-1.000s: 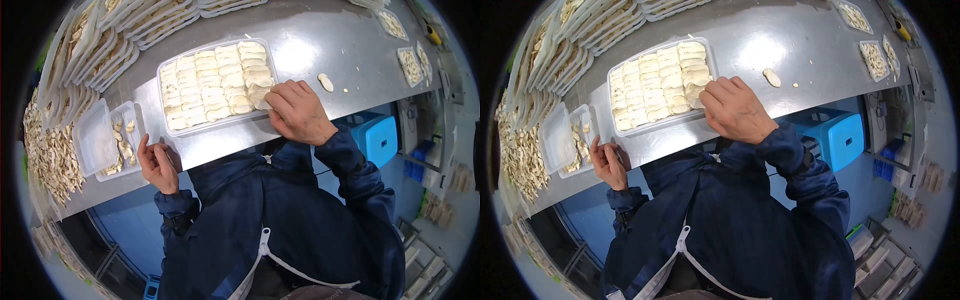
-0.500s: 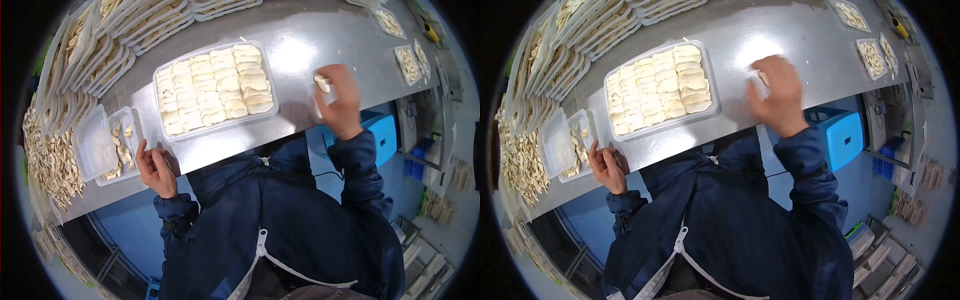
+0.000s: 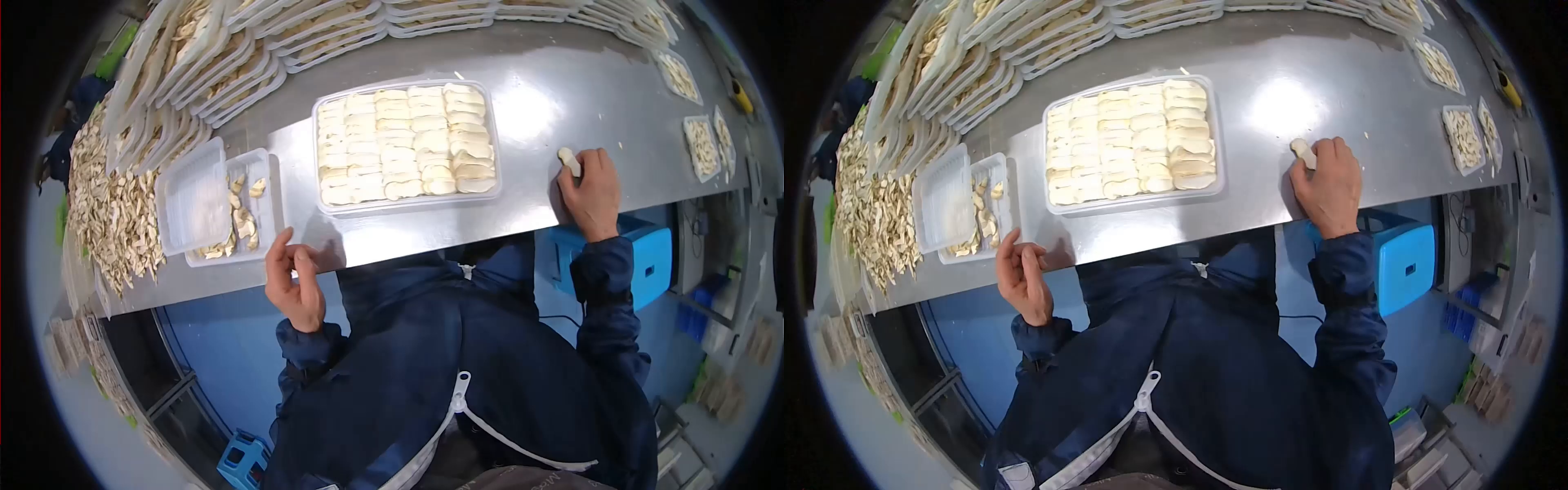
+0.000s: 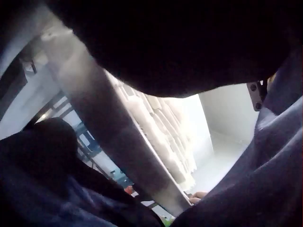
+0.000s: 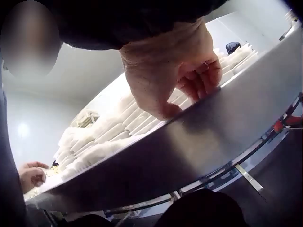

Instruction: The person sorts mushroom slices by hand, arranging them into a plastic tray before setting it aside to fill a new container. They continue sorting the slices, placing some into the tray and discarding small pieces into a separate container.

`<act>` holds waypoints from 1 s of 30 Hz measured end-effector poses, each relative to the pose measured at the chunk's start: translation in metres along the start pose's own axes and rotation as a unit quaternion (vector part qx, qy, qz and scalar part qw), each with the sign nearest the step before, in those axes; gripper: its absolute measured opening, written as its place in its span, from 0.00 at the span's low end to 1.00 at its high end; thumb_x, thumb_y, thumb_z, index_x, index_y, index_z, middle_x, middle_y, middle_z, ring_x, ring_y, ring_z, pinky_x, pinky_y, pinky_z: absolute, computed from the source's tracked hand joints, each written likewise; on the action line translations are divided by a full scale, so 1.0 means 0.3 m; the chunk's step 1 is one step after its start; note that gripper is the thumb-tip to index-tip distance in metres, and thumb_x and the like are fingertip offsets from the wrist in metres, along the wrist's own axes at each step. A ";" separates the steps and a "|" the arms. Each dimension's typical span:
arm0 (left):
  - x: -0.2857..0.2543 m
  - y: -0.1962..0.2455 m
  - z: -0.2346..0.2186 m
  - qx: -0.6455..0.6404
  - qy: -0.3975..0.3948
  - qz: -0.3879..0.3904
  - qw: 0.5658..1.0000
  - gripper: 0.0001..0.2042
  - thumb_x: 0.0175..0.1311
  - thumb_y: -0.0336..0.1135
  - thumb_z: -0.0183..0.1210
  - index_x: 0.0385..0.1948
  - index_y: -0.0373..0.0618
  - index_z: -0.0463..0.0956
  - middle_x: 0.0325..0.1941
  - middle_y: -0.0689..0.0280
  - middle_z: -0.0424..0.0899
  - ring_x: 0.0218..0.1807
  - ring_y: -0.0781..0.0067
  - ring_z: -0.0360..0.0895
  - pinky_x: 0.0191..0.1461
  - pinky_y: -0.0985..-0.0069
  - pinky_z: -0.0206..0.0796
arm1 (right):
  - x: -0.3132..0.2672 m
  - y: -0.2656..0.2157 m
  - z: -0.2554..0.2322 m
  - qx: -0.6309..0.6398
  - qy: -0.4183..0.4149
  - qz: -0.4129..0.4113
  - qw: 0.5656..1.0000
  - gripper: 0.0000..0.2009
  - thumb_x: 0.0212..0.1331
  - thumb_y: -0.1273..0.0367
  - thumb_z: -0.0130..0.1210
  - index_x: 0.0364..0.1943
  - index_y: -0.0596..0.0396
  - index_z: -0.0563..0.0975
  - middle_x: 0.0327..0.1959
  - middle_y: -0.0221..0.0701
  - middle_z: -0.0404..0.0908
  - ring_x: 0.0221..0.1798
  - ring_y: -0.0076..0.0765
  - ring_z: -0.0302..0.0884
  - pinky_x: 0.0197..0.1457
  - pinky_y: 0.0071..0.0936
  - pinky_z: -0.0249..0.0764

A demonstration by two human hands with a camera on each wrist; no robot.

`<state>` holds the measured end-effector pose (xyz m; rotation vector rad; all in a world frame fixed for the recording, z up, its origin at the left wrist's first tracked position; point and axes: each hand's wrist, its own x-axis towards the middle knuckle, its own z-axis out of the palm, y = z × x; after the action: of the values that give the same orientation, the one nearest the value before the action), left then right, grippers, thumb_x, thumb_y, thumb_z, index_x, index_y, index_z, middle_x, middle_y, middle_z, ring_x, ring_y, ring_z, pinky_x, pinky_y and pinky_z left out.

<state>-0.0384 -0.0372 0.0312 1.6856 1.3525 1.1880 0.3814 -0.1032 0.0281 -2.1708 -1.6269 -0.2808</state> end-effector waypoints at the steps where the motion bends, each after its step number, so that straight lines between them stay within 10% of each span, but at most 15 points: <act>1: -0.014 0.029 -0.002 -0.037 -0.025 -0.032 0.998 0.15 0.71 0.26 0.50 0.58 0.35 0.70 0.32 0.64 0.80 0.28 0.84 0.70 0.34 0.85 0.62 | 0.001 -0.001 -0.003 0.021 0.005 0.000 1.000 0.08 0.50 0.70 0.59 0.31 0.58 0.73 0.32 0.40 0.72 0.35 0.51 0.73 0.39 0.43 0.69; 4: -0.024 0.138 0.010 -0.177 -0.135 -0.138 0.965 0.15 0.71 0.26 0.50 0.57 0.35 0.70 0.33 0.62 0.82 0.29 0.83 0.73 0.34 0.84 0.65 | 0.024 -0.091 -0.081 0.113 0.010 0.004 0.993 0.08 0.48 0.72 0.58 0.33 0.58 0.74 0.31 0.39 0.73 0.35 0.49 0.73 0.39 0.41 0.69; 9: 0.055 0.188 0.088 -0.350 -0.387 -0.270 0.809 0.22 0.79 0.47 0.37 0.61 0.38 0.64 0.41 0.56 0.82 0.33 0.76 0.78 0.36 0.83 0.71 | 0.084 -0.417 -0.189 0.276 -0.032 -0.247 0.929 0.16 0.41 0.74 0.61 0.39 0.59 0.76 0.35 0.38 0.76 0.36 0.48 0.74 0.39 0.39 0.68; 13: 0.073 0.208 0.127 -0.524 -0.366 -0.349 0.686 0.27 0.79 0.53 0.33 0.63 0.38 0.62 0.45 0.55 0.80 0.34 0.73 0.79 0.31 0.83 0.70 | 0.103 -0.566 -0.163 0.309 -0.114 -0.341 0.880 0.21 0.41 0.71 0.65 0.43 0.60 0.76 0.40 0.40 0.78 0.40 0.48 0.75 0.43 0.39 0.70; 17: 0.089 0.094 0.034 -0.470 -0.356 -0.318 0.742 0.23 0.78 0.49 0.38 0.58 0.36 0.67 0.39 0.54 0.80 0.22 0.79 0.67 0.24 0.83 0.59 | 0.152 -0.491 -0.157 0.275 -0.042 -0.263 0.924 0.21 0.45 0.71 0.65 0.46 0.62 0.77 0.43 0.43 0.79 0.43 0.51 0.76 0.46 0.41 0.71; 22: 0.180 0.121 -0.182 -0.239 -0.049 -0.204 0.948 0.16 0.71 0.33 0.49 0.57 0.39 0.71 0.40 0.62 0.82 0.23 0.87 0.61 0.27 0.87 0.54 | 0.195 -0.342 -0.156 0.203 -0.052 -0.151 0.966 0.14 0.52 0.79 0.58 0.45 0.60 0.77 0.37 0.38 0.77 0.37 0.39 0.74 0.39 0.31 0.72; 30: 0.359 -0.033 -0.418 -0.076 0.056 -0.104 0.990 0.14 0.73 0.32 0.51 0.56 0.39 0.71 0.41 0.66 0.81 0.27 0.89 0.62 0.32 0.88 0.56 | 0.185 -0.254 -0.137 0.176 -0.049 -0.101 0.978 0.12 0.53 0.79 0.57 0.44 0.60 0.77 0.36 0.36 0.76 0.33 0.39 0.73 0.38 0.31 0.71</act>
<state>-0.1531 0.0642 0.0947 1.3542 1.4287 1.2458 0.3288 -0.0552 0.1023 -1.7830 -1.7978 0.0569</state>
